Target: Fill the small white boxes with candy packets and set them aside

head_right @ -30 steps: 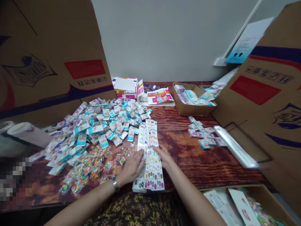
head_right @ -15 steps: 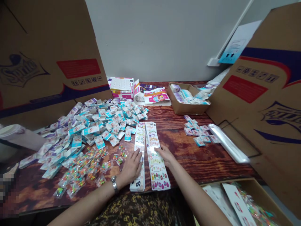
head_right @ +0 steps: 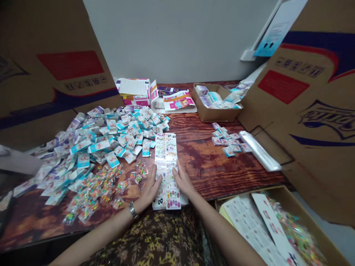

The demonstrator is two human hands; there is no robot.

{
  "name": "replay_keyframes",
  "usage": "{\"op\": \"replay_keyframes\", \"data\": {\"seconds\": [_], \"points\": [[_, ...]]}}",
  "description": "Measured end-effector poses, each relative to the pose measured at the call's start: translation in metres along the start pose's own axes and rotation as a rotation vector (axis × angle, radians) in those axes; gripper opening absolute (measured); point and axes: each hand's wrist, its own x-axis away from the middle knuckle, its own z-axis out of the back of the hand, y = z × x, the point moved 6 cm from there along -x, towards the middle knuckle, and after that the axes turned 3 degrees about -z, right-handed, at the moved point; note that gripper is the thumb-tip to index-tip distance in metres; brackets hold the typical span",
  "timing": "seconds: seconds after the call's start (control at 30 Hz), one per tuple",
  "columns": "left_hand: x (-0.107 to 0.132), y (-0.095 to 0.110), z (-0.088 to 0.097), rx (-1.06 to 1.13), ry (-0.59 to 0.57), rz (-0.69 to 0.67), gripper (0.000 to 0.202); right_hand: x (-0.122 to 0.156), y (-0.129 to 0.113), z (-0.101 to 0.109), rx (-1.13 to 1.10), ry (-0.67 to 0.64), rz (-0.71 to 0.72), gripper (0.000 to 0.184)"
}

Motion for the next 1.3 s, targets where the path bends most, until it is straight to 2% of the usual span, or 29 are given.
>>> {"op": "replay_keyframes", "data": {"seconds": [0.1,0.17,0.3,0.4,0.47,0.53,0.63,0.7,0.77,0.87,0.93,1.07,1.2,1.3], "points": [[0.0,0.0,-0.003,0.011,-0.01,0.033,0.067,0.0,0.003,-0.008,-0.156,-0.002,0.001,0.069],[-0.002,-0.001,-0.003,0.005,-0.012,0.037,0.067,0.0,0.007,-0.008,-0.183,0.004,0.0,0.07],[-0.006,-0.003,-0.004,-0.013,-0.047,0.069,0.068,0.002,0.009,-0.01,-0.067,-0.002,0.07,0.068],[-0.008,0.0,-0.003,-0.096,-0.086,0.029,0.067,0.003,0.001,-0.01,0.046,-0.024,0.128,0.064],[-0.006,0.007,0.001,-0.2,-0.087,-0.076,0.064,0.003,-0.008,-0.006,0.164,-0.014,0.216,0.063],[0.001,0.017,0.009,-0.329,-0.056,-0.244,0.059,0.005,-0.018,-0.004,0.329,-0.014,0.383,0.066],[0.024,0.026,0.019,-0.533,-0.046,-0.49,0.052,0.01,-0.021,-0.013,0.553,-0.111,0.604,0.065],[0.04,0.022,0.028,-0.661,-0.028,-0.555,0.049,0.01,-0.017,-0.018,0.647,-0.167,0.648,0.062],[0.051,0.014,0.036,-0.774,-0.003,-0.543,0.048,0.007,-0.017,-0.019,0.697,-0.172,0.651,0.06],[0.056,0.003,0.039,-0.921,-0.06,-0.516,0.048,0.001,-0.029,-0.016,0.733,-0.131,0.651,0.06],[0.051,-0.003,0.039,-0.999,-0.106,-0.514,0.05,-0.003,-0.037,-0.016,0.776,-0.124,0.641,0.061],[0.029,-0.015,0.047,-1.088,-0.128,-0.503,0.054,-0.006,-0.038,-0.022,0.875,-0.212,0.611,0.059],[0.017,-0.019,0.065,-1.149,-0.057,-0.458,0.052,-0.014,-0.042,-0.015,0.856,-0.188,0.585,0.061],[0.018,-0.011,0.068,-1.172,-0.005,-0.473,0.056,-0.027,-0.057,-0.014,0.836,-0.21,0.625,0.067]]}}
